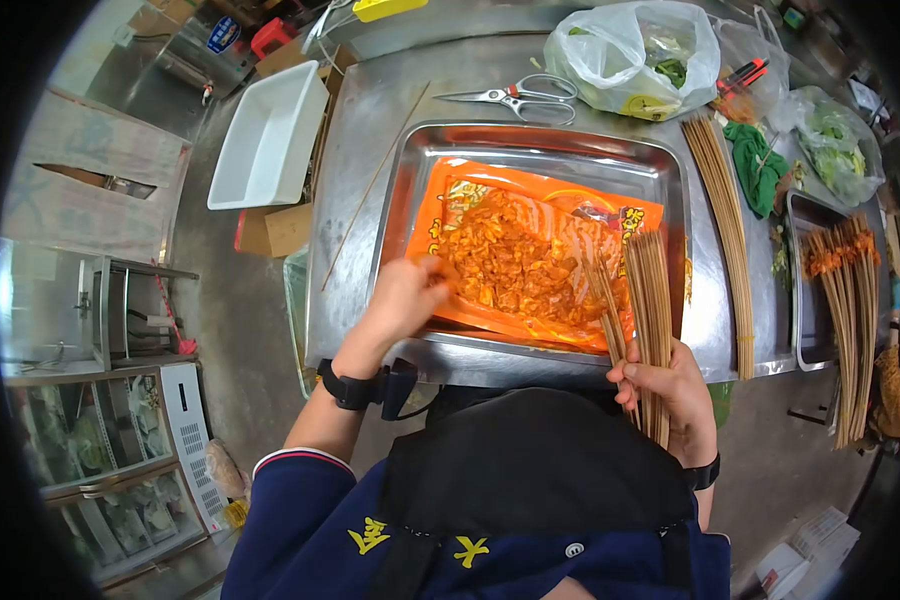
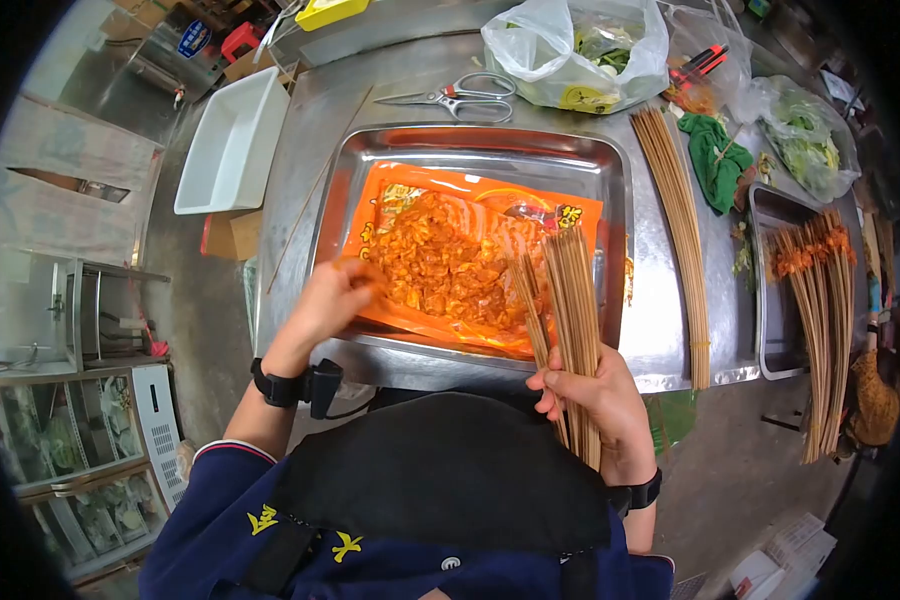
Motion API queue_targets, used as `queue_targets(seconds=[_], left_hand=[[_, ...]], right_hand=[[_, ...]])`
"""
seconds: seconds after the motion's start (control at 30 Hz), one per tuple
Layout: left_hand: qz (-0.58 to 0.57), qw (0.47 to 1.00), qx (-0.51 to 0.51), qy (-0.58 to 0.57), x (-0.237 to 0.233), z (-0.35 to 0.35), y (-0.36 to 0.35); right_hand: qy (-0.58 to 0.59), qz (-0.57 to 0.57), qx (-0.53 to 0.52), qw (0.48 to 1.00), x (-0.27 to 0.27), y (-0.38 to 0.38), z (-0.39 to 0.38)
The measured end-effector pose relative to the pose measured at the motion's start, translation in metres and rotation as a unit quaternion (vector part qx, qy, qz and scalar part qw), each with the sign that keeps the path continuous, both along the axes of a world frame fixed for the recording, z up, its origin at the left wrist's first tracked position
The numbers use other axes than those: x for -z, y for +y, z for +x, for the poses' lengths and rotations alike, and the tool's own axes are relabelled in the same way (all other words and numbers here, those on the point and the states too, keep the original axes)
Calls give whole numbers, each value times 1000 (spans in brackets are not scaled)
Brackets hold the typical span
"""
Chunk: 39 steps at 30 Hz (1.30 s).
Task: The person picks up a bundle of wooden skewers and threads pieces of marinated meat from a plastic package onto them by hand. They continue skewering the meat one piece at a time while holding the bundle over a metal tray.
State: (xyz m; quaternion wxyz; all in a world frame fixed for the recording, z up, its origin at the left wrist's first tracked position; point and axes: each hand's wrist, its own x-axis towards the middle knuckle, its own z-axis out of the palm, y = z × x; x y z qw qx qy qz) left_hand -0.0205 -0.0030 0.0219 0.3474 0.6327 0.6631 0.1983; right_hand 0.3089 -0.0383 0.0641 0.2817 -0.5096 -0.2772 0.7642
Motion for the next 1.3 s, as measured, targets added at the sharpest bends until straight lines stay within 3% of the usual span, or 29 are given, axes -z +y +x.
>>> queue_targets(seconds=[0.07, 0.33, 0.43, 0.5, 0.53, 0.6, 0.83, 0.9, 1.3], left_hand=[[24, 984, 76, 161, -11, 20, -9], [46, 980, 108, 163, -1, 33, -12], [-12, 991, 77, 110, -2, 33, -14], [-81, 981, -54, -168, 5, 34, -16], [-81, 981, -54, -168, 3, 37, -15], [-114, 903, -106, -400, -7, 46, -9], [-190, 834, -64, -514, -16, 73, 10], [-180, 776, -147, -587, -18, 86, 10], [-144, 786, -101, -593, -11, 88, 9]], right_hand=[[5, 0, -13, 1000, 1, 2, -4], [-22, 0, -86, 996, -1, 6, -12], [-24, 0, -93, 995, -3, 5, -13], [-26, 6, -94, 995, -2, 4, -15], [-26, 6, -94, 995, -2, 4, -16], [-19, 8, -102, 995, -3, 4, -18], [-18, 22, -109, 994, -6, 0, -18], [-15, 27, -103, 994, -5, -1, -15], [-4, 43, -133, 990, -5, 2, -16]])
